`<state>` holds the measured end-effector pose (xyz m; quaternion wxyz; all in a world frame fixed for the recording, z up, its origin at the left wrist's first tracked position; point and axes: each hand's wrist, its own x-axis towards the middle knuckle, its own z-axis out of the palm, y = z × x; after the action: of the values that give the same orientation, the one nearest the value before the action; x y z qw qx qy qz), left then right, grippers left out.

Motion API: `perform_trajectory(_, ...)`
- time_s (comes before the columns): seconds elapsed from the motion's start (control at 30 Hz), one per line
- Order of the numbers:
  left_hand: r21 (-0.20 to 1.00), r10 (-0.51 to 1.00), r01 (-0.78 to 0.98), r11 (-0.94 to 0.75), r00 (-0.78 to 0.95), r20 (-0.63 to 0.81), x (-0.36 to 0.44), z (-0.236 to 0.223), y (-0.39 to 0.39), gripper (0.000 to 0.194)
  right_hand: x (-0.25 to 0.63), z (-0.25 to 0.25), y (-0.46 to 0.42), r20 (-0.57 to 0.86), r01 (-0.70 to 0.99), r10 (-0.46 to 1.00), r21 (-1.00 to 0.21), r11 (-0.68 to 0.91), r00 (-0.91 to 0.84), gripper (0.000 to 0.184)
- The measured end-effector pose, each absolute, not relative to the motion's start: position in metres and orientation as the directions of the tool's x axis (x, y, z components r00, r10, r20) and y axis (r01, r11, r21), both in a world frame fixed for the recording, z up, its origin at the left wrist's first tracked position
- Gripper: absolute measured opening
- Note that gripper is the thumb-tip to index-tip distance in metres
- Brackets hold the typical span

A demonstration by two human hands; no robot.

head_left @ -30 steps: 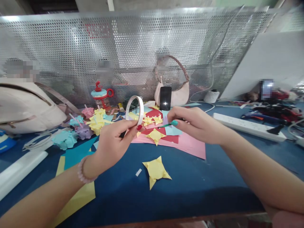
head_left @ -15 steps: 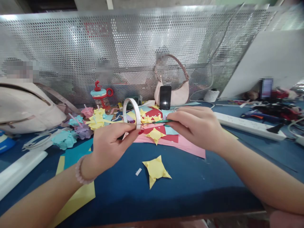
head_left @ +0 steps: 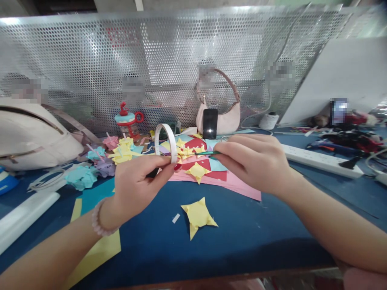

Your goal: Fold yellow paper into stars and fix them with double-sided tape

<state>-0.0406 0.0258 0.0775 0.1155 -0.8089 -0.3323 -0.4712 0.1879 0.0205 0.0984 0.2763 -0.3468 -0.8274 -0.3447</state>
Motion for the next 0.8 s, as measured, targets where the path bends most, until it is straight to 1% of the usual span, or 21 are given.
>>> perform_trajectory(0.13,0.152,0.457,0.64,-0.753,0.344,0.82,-0.04,0.078,0.026,0.016,0.187,0.098,0.014,0.713,0.759,0.318,0.458,0.463,-0.625,0.026)
perform_trajectory(0.2,0.138,0.451,0.641,-0.755,0.356,0.818,-0.04,0.078,0.027,0.018,0.185,0.097,0.007,0.719,0.765,0.304,0.489,0.418,-0.625,0.022)
perform_trajectory(0.3,0.052,0.41,0.666,-0.744,0.394,0.822,-0.041,0.078,0.029,0.019,0.18,0.095,-0.003,0.724,0.785,0.322,0.497,0.37,-0.61,0.018)
perform_trajectory(0.4,-0.015,0.366,0.68,-0.733,0.413,0.834,-0.042,0.079,0.03,0.02,0.176,0.094,-0.008,0.731,0.795,0.331,0.48,0.372,-0.596,0.018)
perform_trajectory(0.63,0.077,0.468,0.716,-0.694,0.366,0.804,-0.042,0.086,0.021,0.025,0.175,0.095,-0.006,0.764,0.801,0.315,0.41,0.437,-0.563,0.022)
perform_trajectory(0.8,0.121,0.498,0.712,-0.692,0.349,0.794,-0.042,0.086,0.019,0.024,0.176,0.095,-0.007,0.763,0.805,0.327,0.402,0.435,-0.558,0.02)
